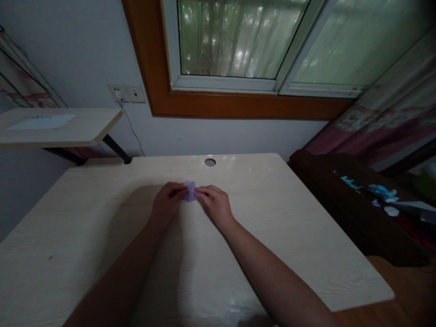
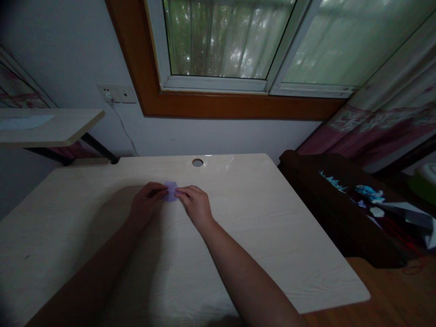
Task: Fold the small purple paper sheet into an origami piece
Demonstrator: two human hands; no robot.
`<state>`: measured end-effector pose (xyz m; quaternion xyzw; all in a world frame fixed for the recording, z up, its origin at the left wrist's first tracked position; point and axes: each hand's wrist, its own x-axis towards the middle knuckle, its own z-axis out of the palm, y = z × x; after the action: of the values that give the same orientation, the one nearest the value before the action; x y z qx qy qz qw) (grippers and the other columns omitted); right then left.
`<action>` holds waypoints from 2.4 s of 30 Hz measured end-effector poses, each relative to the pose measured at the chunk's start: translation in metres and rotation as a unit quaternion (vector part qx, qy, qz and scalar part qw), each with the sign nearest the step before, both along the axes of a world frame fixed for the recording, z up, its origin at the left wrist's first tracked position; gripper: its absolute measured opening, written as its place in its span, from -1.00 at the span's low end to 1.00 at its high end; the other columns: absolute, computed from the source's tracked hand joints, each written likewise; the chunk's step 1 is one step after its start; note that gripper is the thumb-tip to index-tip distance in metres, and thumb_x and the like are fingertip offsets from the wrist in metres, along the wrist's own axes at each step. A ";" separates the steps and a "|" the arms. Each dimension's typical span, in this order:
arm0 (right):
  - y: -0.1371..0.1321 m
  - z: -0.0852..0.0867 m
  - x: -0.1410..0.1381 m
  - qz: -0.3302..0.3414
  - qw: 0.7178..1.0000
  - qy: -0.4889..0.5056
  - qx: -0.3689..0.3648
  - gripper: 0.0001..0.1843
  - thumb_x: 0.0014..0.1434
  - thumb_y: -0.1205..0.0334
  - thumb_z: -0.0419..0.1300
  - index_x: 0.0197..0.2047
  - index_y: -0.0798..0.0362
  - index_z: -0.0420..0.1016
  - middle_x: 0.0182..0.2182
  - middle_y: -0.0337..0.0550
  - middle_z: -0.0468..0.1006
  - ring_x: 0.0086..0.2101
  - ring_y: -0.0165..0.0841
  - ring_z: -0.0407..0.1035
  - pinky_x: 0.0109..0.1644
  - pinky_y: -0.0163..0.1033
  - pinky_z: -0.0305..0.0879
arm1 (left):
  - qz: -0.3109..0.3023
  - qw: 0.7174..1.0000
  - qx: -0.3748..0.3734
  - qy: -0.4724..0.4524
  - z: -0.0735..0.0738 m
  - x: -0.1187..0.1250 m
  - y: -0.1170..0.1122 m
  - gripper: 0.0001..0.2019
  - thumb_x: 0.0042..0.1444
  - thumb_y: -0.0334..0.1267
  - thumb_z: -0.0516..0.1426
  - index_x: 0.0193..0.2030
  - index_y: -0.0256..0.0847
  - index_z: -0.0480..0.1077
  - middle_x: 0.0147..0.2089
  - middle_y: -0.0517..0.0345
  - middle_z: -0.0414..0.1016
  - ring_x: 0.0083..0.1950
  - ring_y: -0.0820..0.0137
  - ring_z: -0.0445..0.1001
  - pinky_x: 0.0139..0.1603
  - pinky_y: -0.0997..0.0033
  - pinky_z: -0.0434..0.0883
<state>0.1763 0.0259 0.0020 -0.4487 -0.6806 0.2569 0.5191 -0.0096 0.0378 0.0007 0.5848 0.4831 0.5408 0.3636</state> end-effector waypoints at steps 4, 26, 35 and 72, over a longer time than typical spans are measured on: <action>0.000 -0.002 0.000 0.010 1.000 -0.020 0.014 -0.90 0.18 0.20 0.31 -0.23 -0.08 0.65 -0.33 -0.15 0.62 -0.29 -0.30 0.48 -0.15 -0.20 0.40 | -0.007 0.999 0.026 0.024 -0.003 -0.001 0.002 -0.89 0.00 -0.20 0.29 -0.34 -0.16 0.54 -0.28 0.15 0.50 -0.22 0.37 0.48 -0.13 0.36 0.45; -0.005 0.000 -0.006 0.023 0.999 -0.011 0.033 -0.92 0.22 0.23 0.25 -0.26 -0.02 0.59 -0.32 -0.13 0.55 -0.31 -0.34 0.42 -0.20 -0.23 0.38 | -0.051 0.995 -0.010 0.080 -0.002 0.002 -0.006 -0.88 0.10 -0.17 0.20 -0.30 -0.15 0.50 -0.31 0.17 0.53 -0.25 0.36 0.48 -0.15 0.36 0.42; -0.008 0.000 -0.003 0.034 0.998 -0.034 0.031 -0.91 0.28 0.27 0.15 -0.23 0.01 0.49 -0.29 -0.12 0.49 -0.26 -0.33 0.38 -0.15 -0.23 0.35 | -0.056 0.985 0.045 0.156 0.000 0.004 -0.010 -0.86 0.14 -0.18 0.18 -0.22 -0.11 0.55 -0.24 0.13 0.56 -0.17 0.32 0.50 -0.05 0.33 0.43; -0.001 -0.002 -0.003 0.006 0.997 -0.074 0.032 -0.90 0.26 0.20 0.20 -0.28 -0.01 0.51 -0.34 -0.12 0.48 -0.24 -0.27 0.36 -0.14 -0.16 0.33 | -0.067 0.992 0.006 0.107 -0.003 0.007 -0.011 -0.77 0.11 -0.10 0.22 -0.16 -0.18 0.46 -0.19 0.08 0.57 -0.20 0.32 0.58 -0.10 0.30 0.53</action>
<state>0.1734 0.0244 0.0002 -0.4460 -0.7271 0.2044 0.4802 -0.0021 0.0266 -0.0024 0.6728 0.4753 0.4525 0.3416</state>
